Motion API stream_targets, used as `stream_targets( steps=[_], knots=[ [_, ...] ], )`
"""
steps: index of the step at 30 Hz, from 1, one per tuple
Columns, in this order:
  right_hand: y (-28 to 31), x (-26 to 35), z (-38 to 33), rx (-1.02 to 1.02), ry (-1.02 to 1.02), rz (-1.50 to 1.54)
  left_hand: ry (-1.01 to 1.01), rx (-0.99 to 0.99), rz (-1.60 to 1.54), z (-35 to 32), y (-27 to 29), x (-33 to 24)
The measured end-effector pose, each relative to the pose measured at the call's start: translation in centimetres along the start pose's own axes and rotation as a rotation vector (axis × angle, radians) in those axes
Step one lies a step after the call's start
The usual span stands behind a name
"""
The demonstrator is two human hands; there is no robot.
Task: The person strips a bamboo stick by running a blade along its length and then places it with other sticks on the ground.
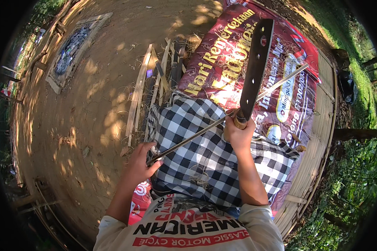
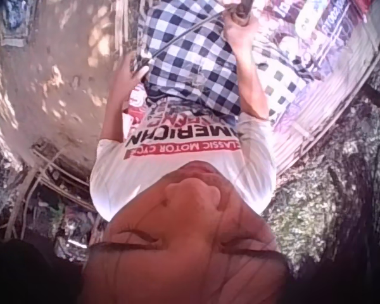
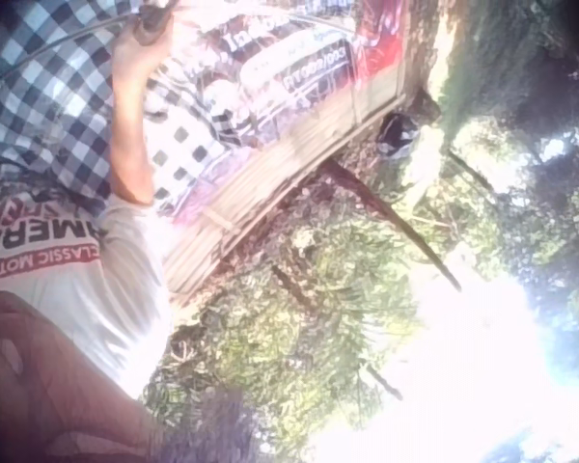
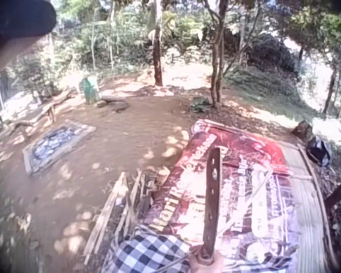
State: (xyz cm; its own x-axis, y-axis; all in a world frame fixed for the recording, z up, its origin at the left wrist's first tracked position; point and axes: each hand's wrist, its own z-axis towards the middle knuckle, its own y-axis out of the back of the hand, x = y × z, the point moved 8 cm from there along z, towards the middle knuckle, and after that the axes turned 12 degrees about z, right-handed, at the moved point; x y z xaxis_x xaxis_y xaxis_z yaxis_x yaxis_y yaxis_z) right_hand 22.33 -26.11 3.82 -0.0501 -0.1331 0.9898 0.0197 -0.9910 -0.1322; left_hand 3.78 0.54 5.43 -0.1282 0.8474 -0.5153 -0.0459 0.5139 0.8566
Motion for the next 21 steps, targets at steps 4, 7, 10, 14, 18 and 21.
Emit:
stream_targets(
  steps=[4, 7, 10, 14, 18, 21],
  knots=[
    [0.0, 1.6, -0.4, -0.005, -0.022, 0.047, -0.109, 0.068, 0.065, 2.8, -2.4, -2.8],
    [0.0, 1.6, -0.5, 0.002, -0.025, 0.042, -0.24, 0.127, 0.029, 3.3, -3.8, -3.4],
    [0.3, 1.4, -0.3, 0.033, -0.038, 0.011, -0.23, 0.134, -0.102, 3.5, -3.9, -3.2],
    [-1.0, 2.1, -0.3, 0.14, -0.132, 0.026, 0.042, 0.412, -0.416, 2.9, -5.5, -2.0],
    [-1.4, 2.4, -0.2, 0.226, -0.051, -0.144, 0.09, 0.448, -0.492, 1.6, -7.4, 0.1],
    [-0.5, 3.4, -0.3, 0.258, -0.074, -0.476, 0.058, 0.223, -0.4, 1.3, -6.1, 1.1]
  ],
)
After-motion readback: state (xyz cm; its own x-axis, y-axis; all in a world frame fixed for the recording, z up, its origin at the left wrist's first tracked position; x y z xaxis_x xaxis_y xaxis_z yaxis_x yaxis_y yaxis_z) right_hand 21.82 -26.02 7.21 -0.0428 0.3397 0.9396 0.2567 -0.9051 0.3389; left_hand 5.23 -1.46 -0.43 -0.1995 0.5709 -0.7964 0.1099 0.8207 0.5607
